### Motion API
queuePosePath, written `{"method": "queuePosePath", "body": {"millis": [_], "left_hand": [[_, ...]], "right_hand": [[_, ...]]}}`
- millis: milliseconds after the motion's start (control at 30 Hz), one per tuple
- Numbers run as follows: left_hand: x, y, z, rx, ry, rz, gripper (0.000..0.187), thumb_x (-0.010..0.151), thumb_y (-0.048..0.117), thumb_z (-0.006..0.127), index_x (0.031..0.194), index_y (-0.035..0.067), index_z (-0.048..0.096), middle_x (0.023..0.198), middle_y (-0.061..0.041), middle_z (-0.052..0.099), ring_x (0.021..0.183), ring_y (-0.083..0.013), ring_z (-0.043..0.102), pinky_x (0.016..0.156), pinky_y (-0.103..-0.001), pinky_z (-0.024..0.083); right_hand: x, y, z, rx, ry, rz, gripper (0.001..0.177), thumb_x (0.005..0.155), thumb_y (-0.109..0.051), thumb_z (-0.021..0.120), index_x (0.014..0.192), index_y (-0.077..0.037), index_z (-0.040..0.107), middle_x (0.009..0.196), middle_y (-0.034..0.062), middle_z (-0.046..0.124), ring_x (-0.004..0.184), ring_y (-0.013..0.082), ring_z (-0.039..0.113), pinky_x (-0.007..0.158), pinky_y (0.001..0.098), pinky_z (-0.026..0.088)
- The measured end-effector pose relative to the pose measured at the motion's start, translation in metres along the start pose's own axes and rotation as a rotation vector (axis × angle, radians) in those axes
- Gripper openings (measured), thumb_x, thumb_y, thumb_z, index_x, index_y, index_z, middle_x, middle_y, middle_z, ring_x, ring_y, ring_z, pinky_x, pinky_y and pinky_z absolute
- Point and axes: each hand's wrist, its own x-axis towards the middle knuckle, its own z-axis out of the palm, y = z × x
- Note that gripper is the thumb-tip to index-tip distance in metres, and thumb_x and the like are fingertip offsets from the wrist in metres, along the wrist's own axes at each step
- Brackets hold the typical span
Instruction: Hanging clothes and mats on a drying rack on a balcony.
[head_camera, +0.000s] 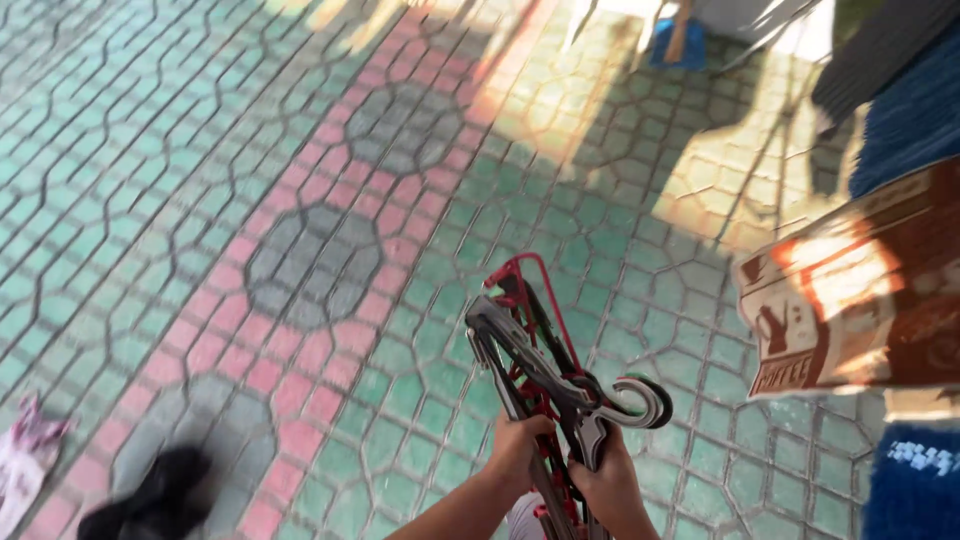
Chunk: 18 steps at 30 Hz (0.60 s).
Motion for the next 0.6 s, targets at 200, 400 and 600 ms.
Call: {"method": "queuePosePath", "body": {"millis": [200, 400, 600], "left_hand": [[0.092, 0.085, 0.103, -0.033, -0.054, -0.057, 0.035, 0.073, -0.007, 0.061, 0.105, 0.008, 0.065, 0.083, -0.005, 0.063, 0.070, -0.0207, 0.061, 0.060, -0.036, 0.049], [0.177, 0.149, 0.171, -0.047, -0.028, 0.031, 0.036, 0.076, -0.008, 0.060, 0.110, 0.004, 0.061, 0.084, -0.006, 0.058, 0.073, -0.0214, 0.058, 0.062, -0.039, 0.047], [0.243, 0.198, 0.247, -0.114, -0.064, 0.062, 0.047, 0.073, -0.011, 0.054, 0.115, 0.008, 0.063, 0.087, -0.006, 0.060, 0.074, -0.0205, 0.059, 0.062, -0.037, 0.049]], "right_hand": [[0.153, -0.012, -0.025, 0.039, 0.080, -0.091, 0.082, 0.068, 0.003, 0.069, 0.145, -0.003, 0.040, 0.115, 0.0148, 0.070, 0.106, 0.0233, 0.068, 0.092, 0.0325, 0.051], [0.266, -0.114, -0.059, 0.008, -0.025, -0.031, 0.085, 0.074, 0.000, 0.073, 0.150, -0.006, 0.035, 0.123, 0.0151, 0.069, 0.112, 0.0217, 0.067, 0.097, 0.0329, 0.052], [0.358, -0.177, -0.092, 0.155, -0.030, -0.100, 0.086, 0.075, -0.008, 0.083, 0.149, -0.009, 0.038, 0.128, 0.0108, 0.068, 0.118, 0.0199, 0.065, 0.098, 0.0322, 0.051]]}}
